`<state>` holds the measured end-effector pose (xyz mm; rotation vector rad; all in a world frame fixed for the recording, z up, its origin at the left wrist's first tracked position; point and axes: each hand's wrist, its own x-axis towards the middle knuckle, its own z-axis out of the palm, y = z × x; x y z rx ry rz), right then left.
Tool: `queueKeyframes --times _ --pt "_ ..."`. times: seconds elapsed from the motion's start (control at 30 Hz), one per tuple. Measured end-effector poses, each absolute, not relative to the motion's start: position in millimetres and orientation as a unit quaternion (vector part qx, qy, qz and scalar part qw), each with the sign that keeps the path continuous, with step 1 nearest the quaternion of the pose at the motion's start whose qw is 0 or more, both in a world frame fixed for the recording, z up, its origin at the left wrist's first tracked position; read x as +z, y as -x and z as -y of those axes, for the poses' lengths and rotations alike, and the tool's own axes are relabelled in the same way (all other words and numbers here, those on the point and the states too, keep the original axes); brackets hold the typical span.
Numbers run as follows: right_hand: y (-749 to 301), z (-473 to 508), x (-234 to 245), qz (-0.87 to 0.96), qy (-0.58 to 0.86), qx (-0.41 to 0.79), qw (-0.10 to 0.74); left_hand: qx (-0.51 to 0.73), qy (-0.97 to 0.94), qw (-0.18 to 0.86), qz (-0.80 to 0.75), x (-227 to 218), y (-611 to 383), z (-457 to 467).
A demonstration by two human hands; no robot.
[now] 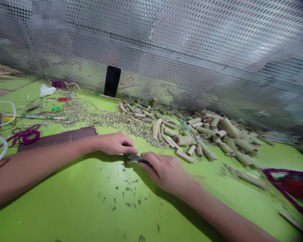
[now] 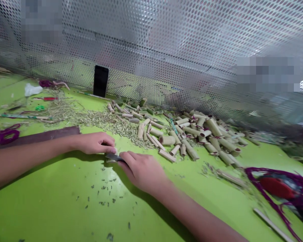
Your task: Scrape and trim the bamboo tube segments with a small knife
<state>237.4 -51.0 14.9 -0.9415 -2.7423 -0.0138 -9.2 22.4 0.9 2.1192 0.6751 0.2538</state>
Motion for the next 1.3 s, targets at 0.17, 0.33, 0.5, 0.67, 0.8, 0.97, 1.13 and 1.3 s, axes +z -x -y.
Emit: queueKeyframes --times 0.17,0.33,0.5,0.67,0.8,0.97,1.13,1.3 --pt "-235.8 52.0 14.1 0.936 0.330 -0.021 0.124 0.102 -0.845 0.435 -0.293 1.6 6.9 -20.1" --pt "-238.8 50.1 14.0 0.931 0.351 0.016 0.101 0.112 -0.843 0.429 -0.304 -0.9 6.2 -18.3" --pt "-239.4 53.6 16.3 0.925 0.361 0.089 0.082 0.122 -0.848 0.423 -0.296 -0.1 7.2 -16.7" --pt "-242.5 62.7 16.1 0.943 0.318 0.087 0.049 0.131 -0.849 0.419 -0.294 1.0 11.1 -19.6" --pt "-245.3 57.3 14.9 0.929 0.344 0.058 0.124 0.122 -0.851 0.430 -0.276 -1.7 11.6 -22.8" --pt "-236.3 51.2 15.0 0.926 0.360 0.031 0.108 0.118 -0.860 0.419 -0.265 -5.1 10.4 -24.7" --pt "-231.7 52.9 15.5 0.923 0.371 0.025 0.099 0.122 -0.860 0.414 -0.271 -5.2 8.6 -23.7" --pt "-233.8 53.9 18.0 0.917 0.383 0.055 0.095 0.114 -0.860 0.413 -0.278 -3.3 8.7 -22.7"
